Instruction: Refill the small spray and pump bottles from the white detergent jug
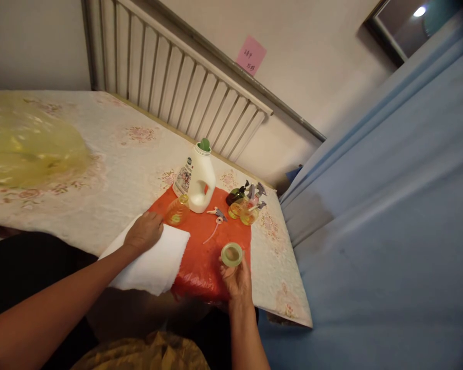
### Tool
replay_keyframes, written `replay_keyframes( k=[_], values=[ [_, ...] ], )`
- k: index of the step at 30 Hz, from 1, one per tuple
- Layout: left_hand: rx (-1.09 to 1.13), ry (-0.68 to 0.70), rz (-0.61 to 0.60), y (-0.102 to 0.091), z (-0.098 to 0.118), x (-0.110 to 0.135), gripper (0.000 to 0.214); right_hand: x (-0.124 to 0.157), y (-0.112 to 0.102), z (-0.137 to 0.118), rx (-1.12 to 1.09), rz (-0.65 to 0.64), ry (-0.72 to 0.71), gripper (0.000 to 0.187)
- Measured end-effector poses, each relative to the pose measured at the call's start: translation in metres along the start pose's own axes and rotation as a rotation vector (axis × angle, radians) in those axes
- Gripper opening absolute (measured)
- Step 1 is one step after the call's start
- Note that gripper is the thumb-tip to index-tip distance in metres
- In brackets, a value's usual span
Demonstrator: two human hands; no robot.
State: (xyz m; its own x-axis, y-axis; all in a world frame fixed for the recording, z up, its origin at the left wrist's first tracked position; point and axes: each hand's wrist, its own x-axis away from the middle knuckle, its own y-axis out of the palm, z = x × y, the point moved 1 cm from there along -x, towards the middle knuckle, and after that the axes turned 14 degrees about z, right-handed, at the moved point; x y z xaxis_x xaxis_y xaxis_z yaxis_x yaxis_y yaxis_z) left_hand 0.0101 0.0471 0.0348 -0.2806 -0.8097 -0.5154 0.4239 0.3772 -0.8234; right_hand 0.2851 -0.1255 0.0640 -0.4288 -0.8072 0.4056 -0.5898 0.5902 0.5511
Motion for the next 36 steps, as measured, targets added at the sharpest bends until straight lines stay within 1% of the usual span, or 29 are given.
replay_keyframes(
  k=[2,4,6,9,12,17,22,24,27,30,32,33,34,35,36],
  values=[
    [0.000,-0.002,-0.001,0.000,0.000,0.000,0.019,0.000,-0.003,0.001,-0.015,0.026,0.014,0.035],
    [0.000,-0.004,-0.003,-0.001,0.000,0.000,0.018,0.002,-0.006,0.000,-0.021,0.068,-0.014,0.037],
    [0.002,-0.003,-0.007,-0.001,0.001,0.000,0.018,0.004,-0.008,-0.002,0.016,0.082,-0.087,0.039],
    [0.005,-0.001,-0.008,-0.001,0.001,0.000,0.018,0.006,-0.009,-0.005,0.108,0.057,-0.211,0.046],
    [0.005,0.000,-0.010,-0.001,0.001,0.000,0.018,0.006,-0.010,-0.007,0.161,0.077,-0.293,0.053],
    [0.012,0.000,-0.001,0.002,-0.002,0.001,0.018,0.008,-0.008,-0.008,0.175,0.111,-0.348,0.061],
    [0.024,0.010,0.026,0.007,-0.003,0.002,0.021,0.016,-0.002,-0.010,0.185,0.098,-0.374,0.060],
    [0.084,-0.023,0.047,0.008,-0.005,0.001,0.021,0.020,0.000,-0.011,0.173,0.082,-0.370,0.059],
    [0.220,-0.154,0.092,0.006,-0.011,-0.002,0.021,0.026,0.003,-0.012,0.164,0.073,-0.362,0.058],
    [0.249,-0.268,0.144,-0.002,-0.013,-0.005,0.024,0.030,0.006,-0.011,0.152,0.076,-0.351,0.060],
    [0.276,-0.310,0.190,-0.013,-0.004,-0.003,0.028,0.033,0.009,-0.008,0.128,0.066,-0.336,0.064],
    [0.340,-0.331,0.215,-0.020,0.005,0.000,0.029,0.034,0.011,-0.007,0.115,0.060,-0.328,0.065],
    [0.438,-0.334,0.203,-0.026,0.017,0.005,0.029,0.035,0.013,-0.005,0.104,0.055,-0.318,0.066],
    [0.554,-0.332,0.157,-0.033,0.032,0.012,0.030,0.036,0.016,-0.002,0.095,0.052,-0.306,0.065],
    [0.687,-0.312,0.072,-0.039,0.048,0.019,0.035,0.038,0.019,0.000,0.090,0.050,-0.294,0.064]
  ],
)
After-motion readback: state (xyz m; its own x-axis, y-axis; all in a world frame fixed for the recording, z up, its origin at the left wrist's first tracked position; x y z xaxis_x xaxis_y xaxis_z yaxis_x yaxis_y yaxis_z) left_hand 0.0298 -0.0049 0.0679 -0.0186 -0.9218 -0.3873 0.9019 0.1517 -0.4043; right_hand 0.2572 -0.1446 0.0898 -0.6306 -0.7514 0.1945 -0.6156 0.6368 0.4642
